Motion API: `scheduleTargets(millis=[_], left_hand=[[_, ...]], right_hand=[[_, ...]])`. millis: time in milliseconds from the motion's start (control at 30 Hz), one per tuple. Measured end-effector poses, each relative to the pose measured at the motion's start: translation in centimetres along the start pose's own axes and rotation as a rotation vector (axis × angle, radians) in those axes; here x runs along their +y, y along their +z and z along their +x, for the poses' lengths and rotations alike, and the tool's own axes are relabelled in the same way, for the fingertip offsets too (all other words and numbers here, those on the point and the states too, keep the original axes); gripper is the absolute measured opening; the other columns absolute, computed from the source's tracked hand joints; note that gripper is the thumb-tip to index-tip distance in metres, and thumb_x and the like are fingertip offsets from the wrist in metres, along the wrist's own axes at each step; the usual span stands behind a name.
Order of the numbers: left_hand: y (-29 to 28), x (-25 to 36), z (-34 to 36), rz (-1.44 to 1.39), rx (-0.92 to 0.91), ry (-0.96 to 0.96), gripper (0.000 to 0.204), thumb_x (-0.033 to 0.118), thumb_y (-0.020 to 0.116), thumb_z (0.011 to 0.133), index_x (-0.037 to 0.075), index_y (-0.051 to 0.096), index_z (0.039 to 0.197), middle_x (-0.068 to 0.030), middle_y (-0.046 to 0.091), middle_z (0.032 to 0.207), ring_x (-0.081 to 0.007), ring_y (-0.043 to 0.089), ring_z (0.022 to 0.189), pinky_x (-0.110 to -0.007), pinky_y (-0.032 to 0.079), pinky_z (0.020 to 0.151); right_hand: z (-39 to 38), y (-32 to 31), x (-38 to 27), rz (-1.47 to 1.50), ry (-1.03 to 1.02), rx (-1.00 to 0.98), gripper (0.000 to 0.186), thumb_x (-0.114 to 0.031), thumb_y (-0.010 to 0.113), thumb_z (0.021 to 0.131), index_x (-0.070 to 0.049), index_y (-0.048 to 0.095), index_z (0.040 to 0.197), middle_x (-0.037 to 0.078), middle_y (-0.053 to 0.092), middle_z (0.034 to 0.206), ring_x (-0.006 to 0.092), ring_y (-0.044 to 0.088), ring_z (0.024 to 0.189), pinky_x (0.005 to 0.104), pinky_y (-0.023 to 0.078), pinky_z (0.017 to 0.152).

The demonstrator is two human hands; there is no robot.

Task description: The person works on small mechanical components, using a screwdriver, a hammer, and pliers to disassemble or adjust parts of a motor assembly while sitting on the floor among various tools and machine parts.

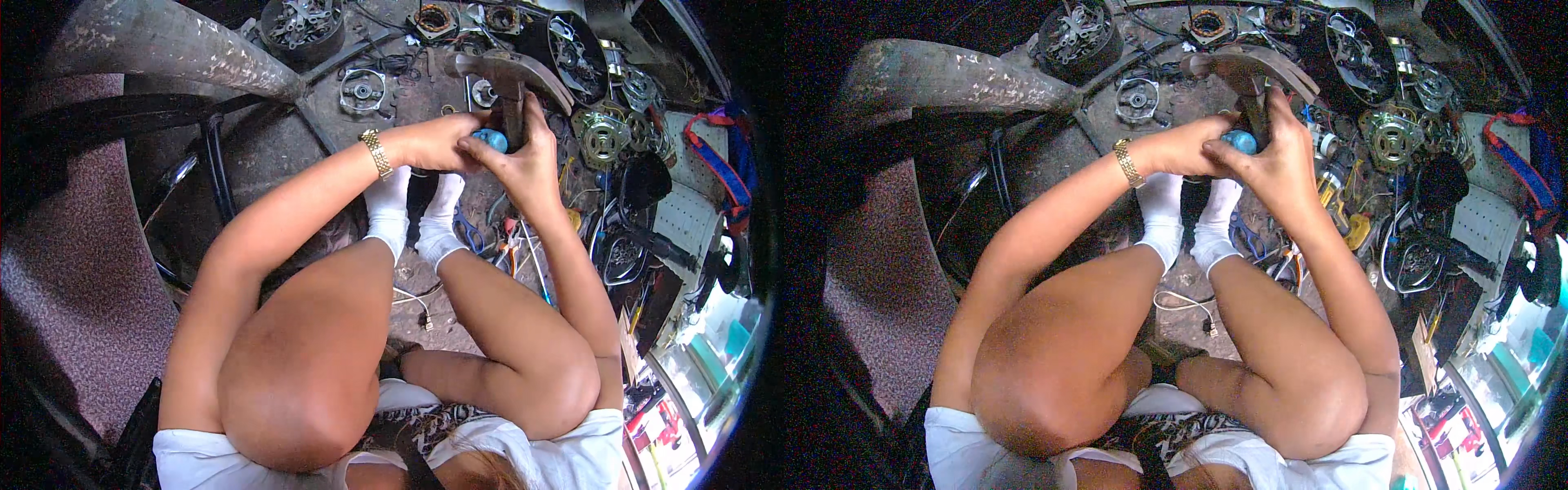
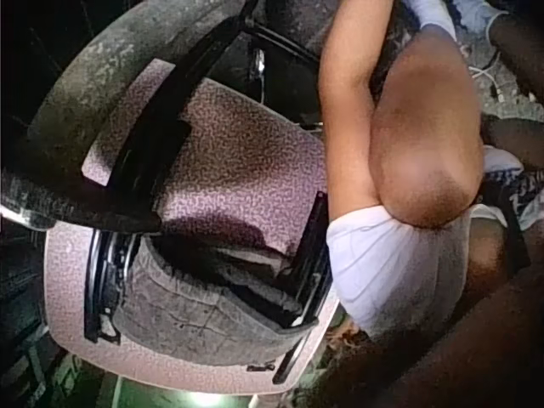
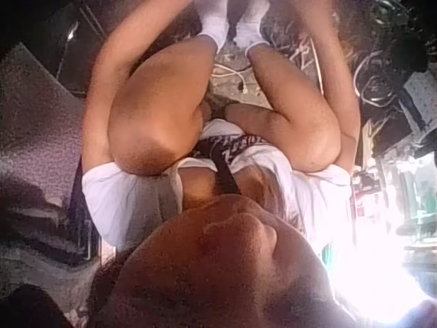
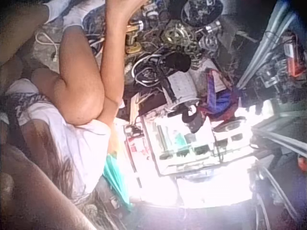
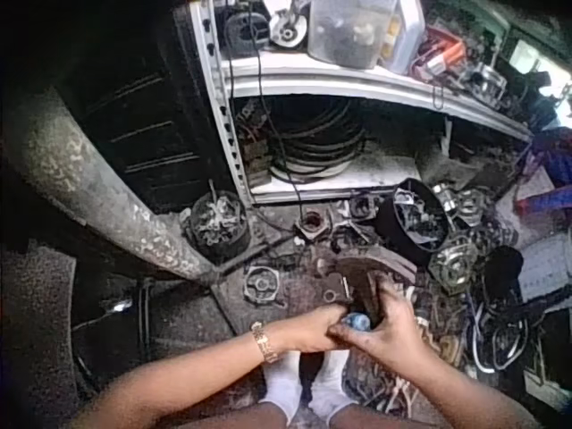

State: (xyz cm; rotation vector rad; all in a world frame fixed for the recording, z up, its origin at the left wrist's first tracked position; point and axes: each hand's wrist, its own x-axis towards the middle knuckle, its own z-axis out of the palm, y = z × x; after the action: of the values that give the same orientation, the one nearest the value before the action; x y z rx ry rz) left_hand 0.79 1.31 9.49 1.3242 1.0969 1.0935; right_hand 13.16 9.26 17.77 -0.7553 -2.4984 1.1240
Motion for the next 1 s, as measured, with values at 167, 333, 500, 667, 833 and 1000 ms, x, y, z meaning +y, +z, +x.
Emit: scheduleTargets(millis=[167,333,500,667,833,1000], left_hand=[[0.2,-0.1,-0.3,0.025,0.172,0.022,0.048,0.01,0.067,0.067,0.003,0.049,0.111,-0.01,0.058,0.1,-0.0175,0.054,0.092,-0.032,0.043,0.083],[-0.1,-0.8,-1.9,0.021,0.169,0.122,0.03,0.01,0.068,0.068,0.004,0.047,0.088,-0.0057,0.052,0.081,-0.0158,0.049,0.079,-0.03,0.041,0.075],[0.6,0.2,-1.7,-0.098,0.209,-0.017,0.03,0.008,0.068,0.068,0.005,0.049,0.09,-0.0035,0.052,0.081,-0.0118,0.048,0.081,-0.028,0.041,0.077],[-0.3,-0.5,-1.5,0.005,0.196,0.085,0.024,0.002,0.068,0.07,0.006,0.05,0.085,0.0023,0.049,0.085,-0.0092,0.047,0.081,-0.026,0.041,0.076],[-1.2,-1.1,-1.0,-0.129,0.29,0.006,0.033,0.005,0.071,0.07,0.007,0.047,0.093,0.0021,0.05,0.087,-0.0074,0.048,0.082,-0.024,0.041,0.078],[-1.4,-2.6,-1.2,-0.201,0.404,0.004,0.051,0.013,0.072,0.073,0.005,0.048,0.118,-0.0029,0.057,0.102,-0.0096,0.052,0.098,-0.026,0.041,0.089]], right_hand=[[-0.6,-1.4,-0.8,-0.112,-0.146,0.023,0.048,-0.018,0.072,0.07,0.002,0.051,0.108,0.021,0.058,0.1,0.0351,0.058,0.09,0.0368,0.046,0.078],[-1.3,-5.2,-4.2,-0.29,-0.224,-0.014,0.017,-0.007,0.057,0.081,0.001,0.057,0.096,0.017,0.059,0.079,0.0351,0.059,0.072,0.0378,0.046,0.065],[-2.2,-6.6,-3.9,-0.497,-0.235,-0.185,0.021,-0.013,0.058,0.081,-0.001,0.056,0.098,0.019,0.059,0.079,0.0369,0.058,0.068,0.041,0.046,0.06],[-2.3,-6.5,-3.7,-0.156,-0.075,0.02,0.022,-0.013,0.055,0.086,0.002,0.054,0.101,0.016,0.057,0.073,0.0222,0.056,0.062,0.0322,0.044,0.06],[-2.3,-6.9,-1.8,0.119,0.064,0.191,0.03,-0.019,0.052,0.09,0.004,0.053,0.108,0.005,0.058,0.087,0.0108,0.049,0.078,0.0234,0.041,0.071],[-3.4,-6.8,-0.7,0.145,0.179,0.246,0.04,-0.026,0.051,0.09,0.006,0.05,0.114,0.009,0.057,0.101,0.0124,0.049,0.09,0.0241,0.039,0.081]])
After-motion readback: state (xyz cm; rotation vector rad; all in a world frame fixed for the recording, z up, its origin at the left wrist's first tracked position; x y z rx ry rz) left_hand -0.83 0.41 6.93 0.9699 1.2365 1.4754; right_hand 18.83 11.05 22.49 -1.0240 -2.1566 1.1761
